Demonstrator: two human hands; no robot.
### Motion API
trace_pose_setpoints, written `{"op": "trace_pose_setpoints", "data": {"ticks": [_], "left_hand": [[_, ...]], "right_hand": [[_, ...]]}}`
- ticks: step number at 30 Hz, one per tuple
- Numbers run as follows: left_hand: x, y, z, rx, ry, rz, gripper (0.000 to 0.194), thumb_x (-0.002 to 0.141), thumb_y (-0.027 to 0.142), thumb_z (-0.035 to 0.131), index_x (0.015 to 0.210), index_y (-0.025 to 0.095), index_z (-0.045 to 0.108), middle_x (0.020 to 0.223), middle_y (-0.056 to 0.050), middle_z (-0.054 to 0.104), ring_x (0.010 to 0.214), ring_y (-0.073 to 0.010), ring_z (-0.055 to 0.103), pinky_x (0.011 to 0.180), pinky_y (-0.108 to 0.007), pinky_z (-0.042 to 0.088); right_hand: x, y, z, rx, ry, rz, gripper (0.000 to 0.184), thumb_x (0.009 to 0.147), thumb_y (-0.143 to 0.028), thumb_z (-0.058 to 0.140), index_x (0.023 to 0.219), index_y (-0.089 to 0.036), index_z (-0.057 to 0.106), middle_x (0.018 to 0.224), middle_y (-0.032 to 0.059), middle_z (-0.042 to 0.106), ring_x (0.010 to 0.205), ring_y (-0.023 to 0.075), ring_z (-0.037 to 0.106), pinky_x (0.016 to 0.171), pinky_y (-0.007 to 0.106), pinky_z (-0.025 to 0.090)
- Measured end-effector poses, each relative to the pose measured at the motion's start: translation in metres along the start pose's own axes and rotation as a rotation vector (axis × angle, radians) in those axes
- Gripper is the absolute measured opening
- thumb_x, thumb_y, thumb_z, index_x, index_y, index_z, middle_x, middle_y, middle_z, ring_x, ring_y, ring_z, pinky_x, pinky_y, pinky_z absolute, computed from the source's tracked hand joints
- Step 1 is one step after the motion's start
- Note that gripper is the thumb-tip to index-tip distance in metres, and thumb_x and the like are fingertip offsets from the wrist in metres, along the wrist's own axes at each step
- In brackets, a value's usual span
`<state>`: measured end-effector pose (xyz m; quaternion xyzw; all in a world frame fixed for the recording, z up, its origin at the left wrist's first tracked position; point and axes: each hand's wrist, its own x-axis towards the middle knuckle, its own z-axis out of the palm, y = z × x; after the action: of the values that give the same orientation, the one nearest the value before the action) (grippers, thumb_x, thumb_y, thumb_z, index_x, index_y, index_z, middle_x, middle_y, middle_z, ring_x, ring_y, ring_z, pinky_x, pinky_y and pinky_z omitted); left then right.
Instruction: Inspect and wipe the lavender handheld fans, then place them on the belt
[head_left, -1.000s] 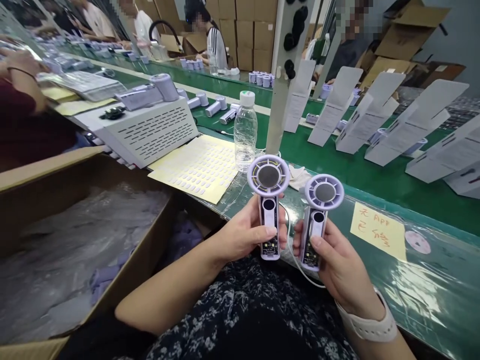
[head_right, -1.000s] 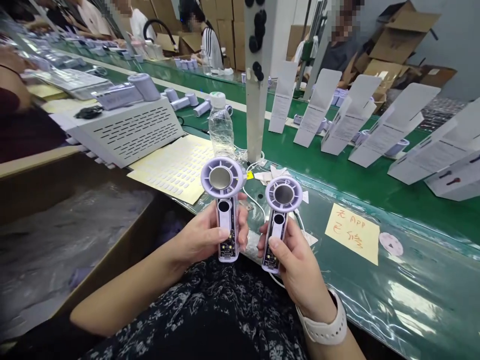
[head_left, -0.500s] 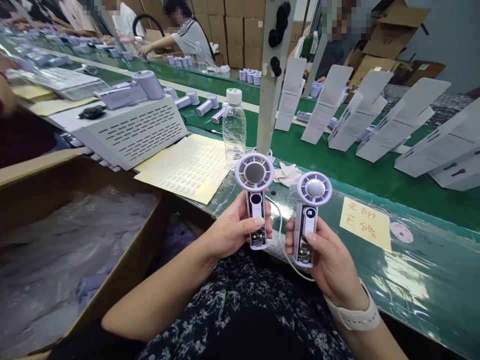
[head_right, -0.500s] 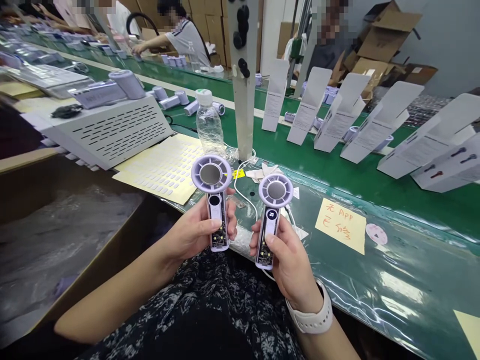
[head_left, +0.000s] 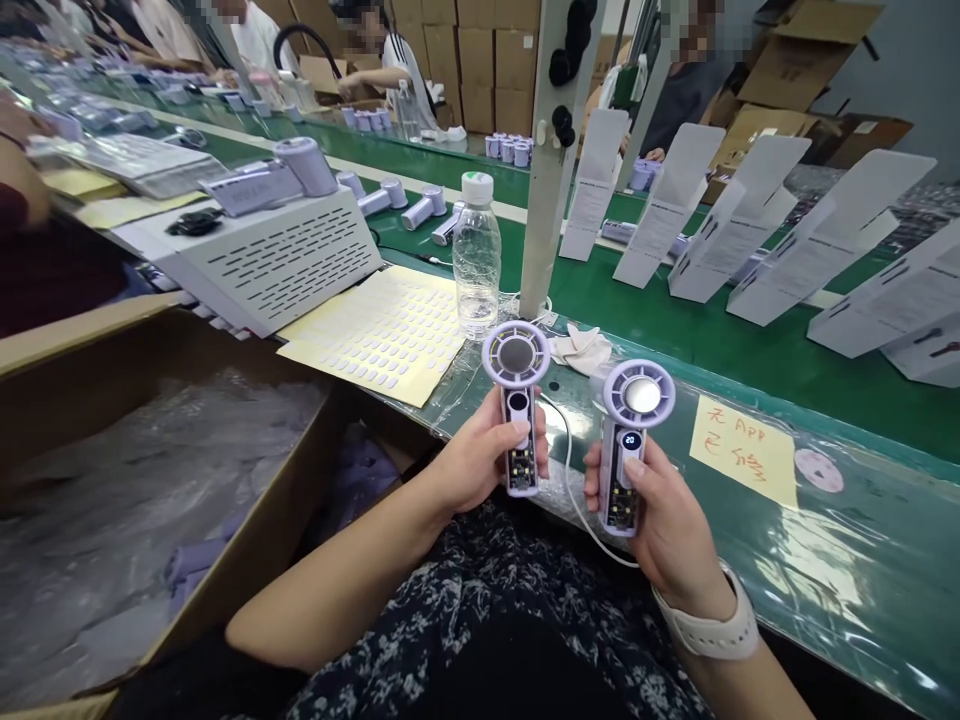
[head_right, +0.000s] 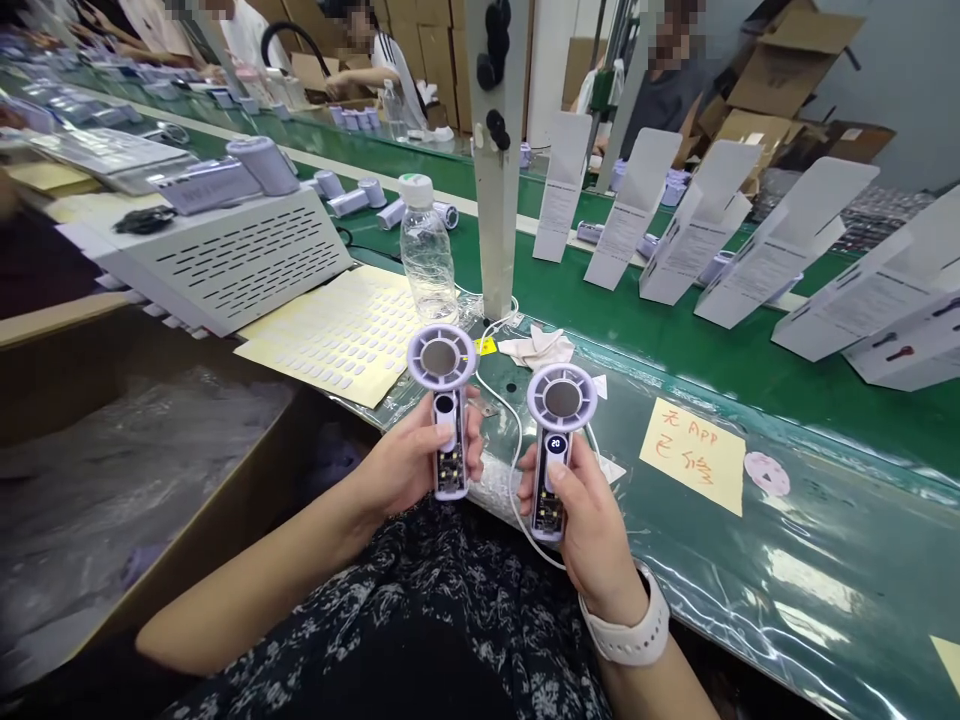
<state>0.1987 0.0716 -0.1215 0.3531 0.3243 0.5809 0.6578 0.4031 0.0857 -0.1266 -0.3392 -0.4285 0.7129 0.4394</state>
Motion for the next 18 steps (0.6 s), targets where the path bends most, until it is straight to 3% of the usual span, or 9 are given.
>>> {"op": "trace_pose_setpoints", "data": {"ticks": [3,10,18], "left_hand": [[-0.002,0.007,-0.002,0.030,-0.104,0.031,0.040,0.084,0.038,0.074,0.111,0.020,0.051,0.088,0.001,0.060,0.065,-0.0130,0.063,0.061,-0.030,0.057],[0.002,0.012,-0.009,0.073,-0.119,0.039,0.045,0.084,0.040,0.076,0.116,0.019,0.052,0.094,-0.002,0.061,0.075,-0.0170,0.069,0.074,-0.037,0.060],[-0.004,0.006,-0.003,0.032,-0.116,0.017,0.035,0.085,0.032,0.074,0.110,0.019,0.053,0.093,-0.001,0.060,0.072,-0.0155,0.068,0.069,-0.033,0.058]], "right_hand": [[-0.003,-0.005,0.002,0.003,-0.053,0.017,0.027,0.094,-0.045,0.072,0.106,-0.022,0.070,0.096,0.0051,0.068,0.068,0.0143,0.061,0.058,0.021,0.055],[-0.004,-0.015,0.006,0.019,-0.026,0.034,0.026,0.094,-0.043,0.072,0.104,-0.019,0.071,0.094,0.0071,0.069,0.070,0.0153,0.063,0.061,0.023,0.058],[-0.006,-0.014,0.007,0.058,0.020,0.032,0.026,0.091,-0.044,0.075,0.099,-0.020,0.072,0.091,0.0069,0.070,0.066,0.0160,0.064,0.057,0.024,0.058]]}}
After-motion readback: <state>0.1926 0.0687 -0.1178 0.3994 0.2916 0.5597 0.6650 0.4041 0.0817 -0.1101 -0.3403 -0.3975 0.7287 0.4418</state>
